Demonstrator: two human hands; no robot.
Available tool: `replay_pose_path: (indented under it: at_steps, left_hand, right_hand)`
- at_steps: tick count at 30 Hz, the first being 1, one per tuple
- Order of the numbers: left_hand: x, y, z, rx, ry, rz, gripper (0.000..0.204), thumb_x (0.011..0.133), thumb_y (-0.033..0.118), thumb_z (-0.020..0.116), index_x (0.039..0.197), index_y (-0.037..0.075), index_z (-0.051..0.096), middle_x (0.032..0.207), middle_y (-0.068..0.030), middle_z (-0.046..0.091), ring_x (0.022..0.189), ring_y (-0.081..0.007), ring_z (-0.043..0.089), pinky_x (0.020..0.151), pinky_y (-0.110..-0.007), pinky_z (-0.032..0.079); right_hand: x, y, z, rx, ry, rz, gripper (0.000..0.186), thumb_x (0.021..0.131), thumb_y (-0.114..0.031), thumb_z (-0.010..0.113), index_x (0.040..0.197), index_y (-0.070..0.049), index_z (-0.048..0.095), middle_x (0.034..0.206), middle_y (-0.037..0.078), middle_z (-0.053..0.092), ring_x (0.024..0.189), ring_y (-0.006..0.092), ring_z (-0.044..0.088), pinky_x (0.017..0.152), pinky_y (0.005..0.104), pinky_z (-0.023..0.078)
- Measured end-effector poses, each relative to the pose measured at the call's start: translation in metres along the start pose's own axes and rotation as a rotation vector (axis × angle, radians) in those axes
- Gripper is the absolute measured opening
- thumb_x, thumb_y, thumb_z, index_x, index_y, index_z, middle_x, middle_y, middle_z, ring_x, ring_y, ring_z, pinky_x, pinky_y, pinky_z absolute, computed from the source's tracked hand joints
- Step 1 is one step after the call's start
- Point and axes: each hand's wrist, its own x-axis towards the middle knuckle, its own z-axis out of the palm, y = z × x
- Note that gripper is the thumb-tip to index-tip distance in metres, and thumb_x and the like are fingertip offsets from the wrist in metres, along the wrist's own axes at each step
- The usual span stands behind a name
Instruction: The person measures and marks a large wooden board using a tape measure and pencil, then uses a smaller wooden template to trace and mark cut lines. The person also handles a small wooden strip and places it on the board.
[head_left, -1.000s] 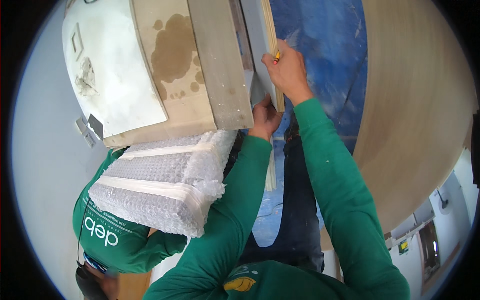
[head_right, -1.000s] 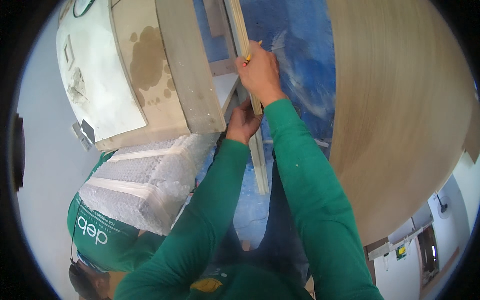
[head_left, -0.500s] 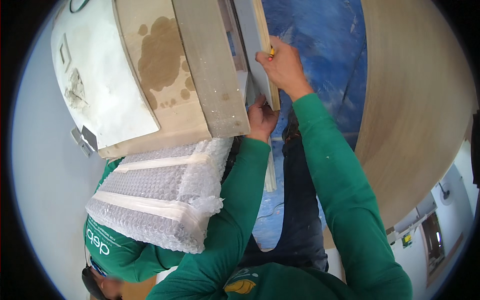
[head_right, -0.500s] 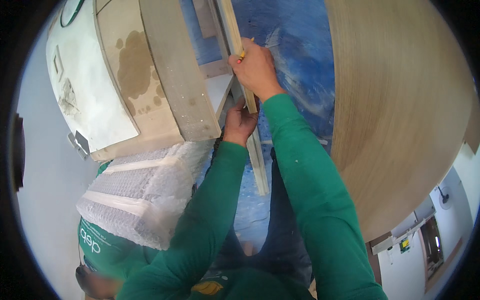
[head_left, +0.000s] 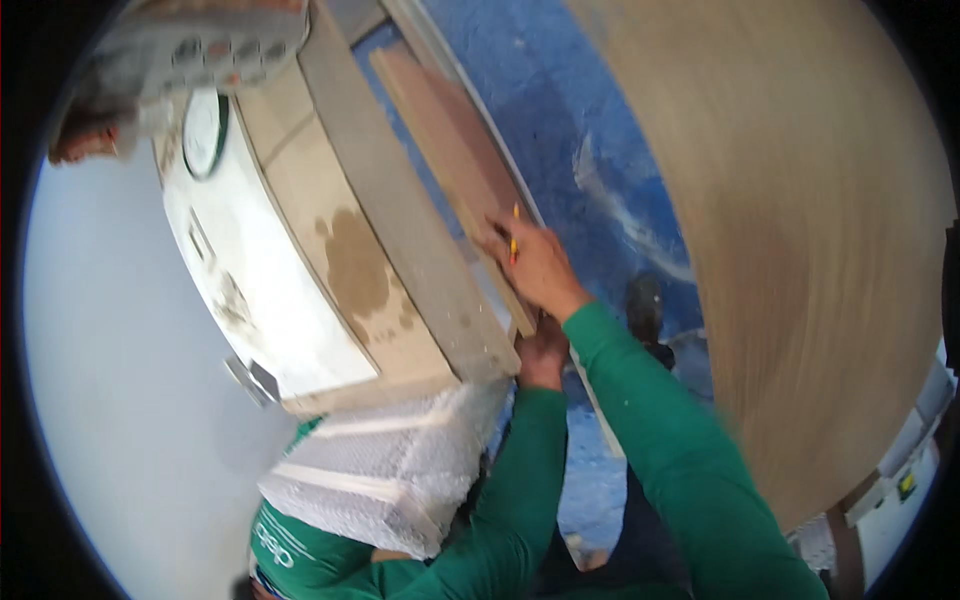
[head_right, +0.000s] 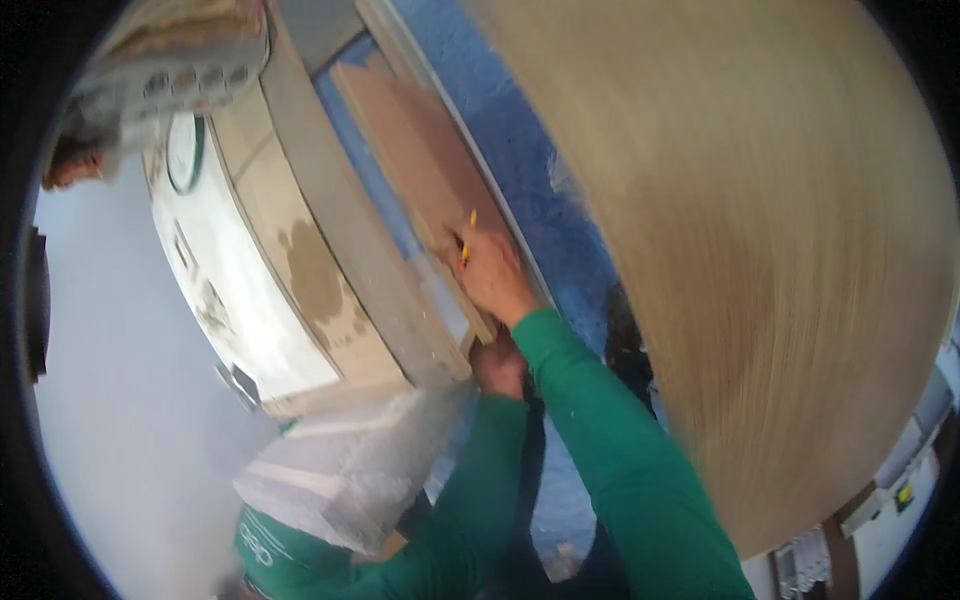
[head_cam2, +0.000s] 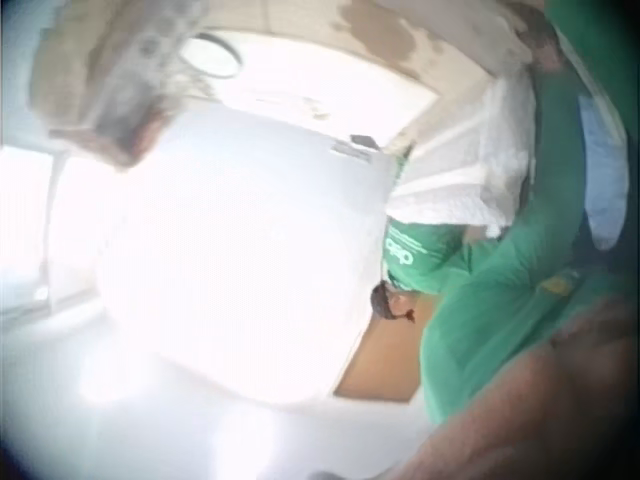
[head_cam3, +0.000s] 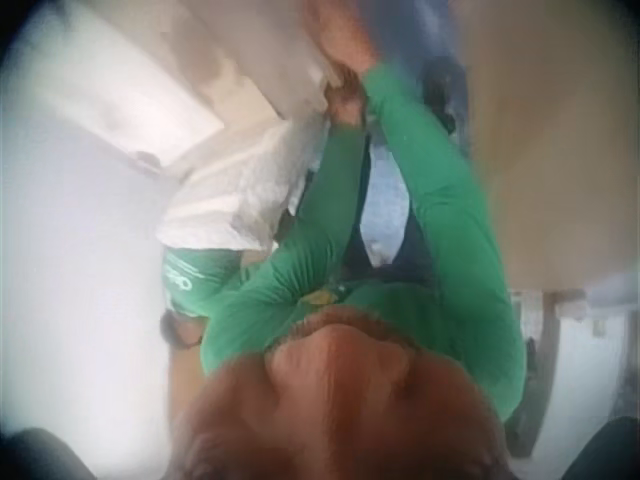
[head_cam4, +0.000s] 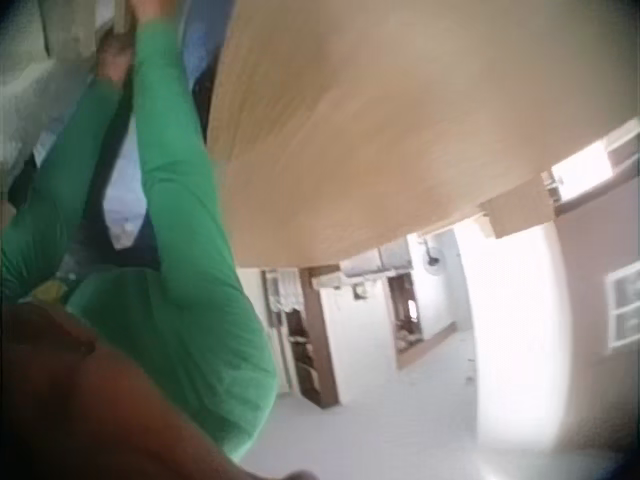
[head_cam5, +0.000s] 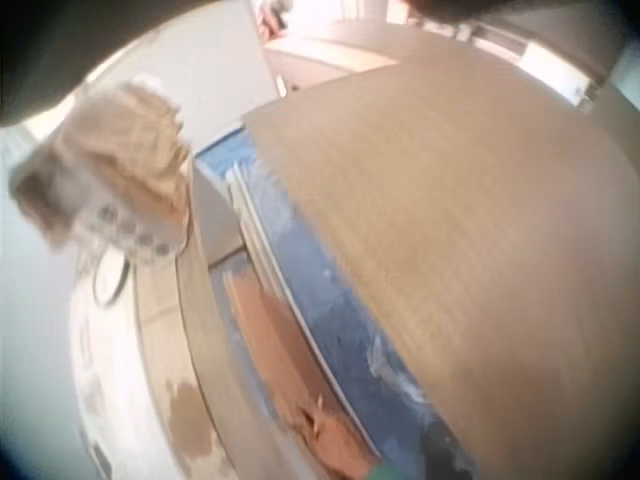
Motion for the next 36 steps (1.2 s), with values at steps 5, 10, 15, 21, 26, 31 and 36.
replay_pose_path:
  at_steps: [5,10,15,21,26,31,36]
  left_hand:
    - [0.004,0.008,-0.026,0.188,0.018,0.022,0.048,0.117,0.03,0.047,0.16,0.009,0.05,0.156,-0.0145,0.06,0.143,-0.0316,0.056,0.122,-0.045,0.043]
    - [0.006,0.016,-0.018,0.258,0.008,0.053,0.049,0.116,0.032,0.048,0.159,0.009,0.051,0.153,-0.0142,0.062,0.139,-0.0324,0.059,0.119,-0.047,0.045]
    - [0.011,0.01,-0.006,0.298,-0.007,0.05,0.05,0.115,0.034,0.05,0.158,0.01,0.052,0.149,-0.0139,0.064,0.135,-0.0333,0.061,0.116,-0.048,0.048]
    - [-0.032,-0.006,-0.001,0.443,-0.048,-0.044,0.051,0.113,0.036,0.052,0.157,0.01,0.054,0.145,-0.0136,0.067,0.13,-0.0343,0.065,0.112,-0.05,0.051]
    - [-0.207,-0.04,-0.006,1.061,0.103,-0.324,0.046,0.113,0.034,0.055,0.15,0.007,0.06,0.133,-0.0118,0.071,0.118,-0.0304,0.067,0.103,-0.046,0.054]
    - [-0.323,-0.019,0.148,2.055,-0.5,-0.565,0.031,0.109,0.023,0.06,0.116,-0.002,0.077,0.084,-0.0149,0.072,0.078,-0.0228,0.066,0.078,-0.04,0.056]
    - [-0.319,-0.01,0.327,1.892,-0.376,0.845,0.033,0.109,0.021,0.06,0.131,-0.003,0.066,0.118,-0.0186,0.073,0.104,-0.0319,0.075,0.091,-0.041,0.059]
  right_hand:
    - [-0.008,0.005,0.005,0.077,0.044,0.086,0.052,0.104,-0.041,0.072,0.14,-0.003,0.069,0.117,0.033,0.074,0.112,0.0509,0.071,0.095,0.0533,0.057]
    - [-0.017,-0.008,-0.004,0.018,-0.019,0.051,0.058,0.104,-0.037,0.074,0.15,-0.005,0.058,0.115,0.031,0.073,0.113,0.0494,0.071,0.094,0.0533,0.056]
    - [-0.015,-0.015,-0.008,-0.01,-0.095,0.062,0.064,0.104,-0.035,0.075,0.154,-0.004,0.052,0.118,0.032,0.073,0.114,0.05,0.071,0.094,0.053,0.057]
    - [-0.016,0.011,0.027,-0.01,0.095,-0.109,0.057,0.102,-0.031,0.078,0.147,-0.001,0.059,0.119,0.032,0.073,0.109,0.051,0.072,0.092,0.0533,0.058]
    - [-0.005,0.023,0.023,-0.02,-0.084,0.039,0.061,0.096,-0.034,0.083,0.143,0.0,0.065,0.118,0.033,0.073,0.114,0.0487,0.072,0.096,0.0508,0.058]
    - [0.015,0.005,-0.007,-0.038,-0.169,0.158,0.074,0.088,-0.044,0.089,0.147,-0.006,0.066,0.13,0.028,0.074,0.119,0.0418,0.073,0.104,0.0449,0.057]
    - [0.021,0.006,-0.008,-0.134,-0.214,0.126,0.086,0.086,-0.058,0.087,0.149,-0.004,0.065,0.139,0.028,0.069,0.129,0.0415,0.068,0.11,0.0468,0.054]
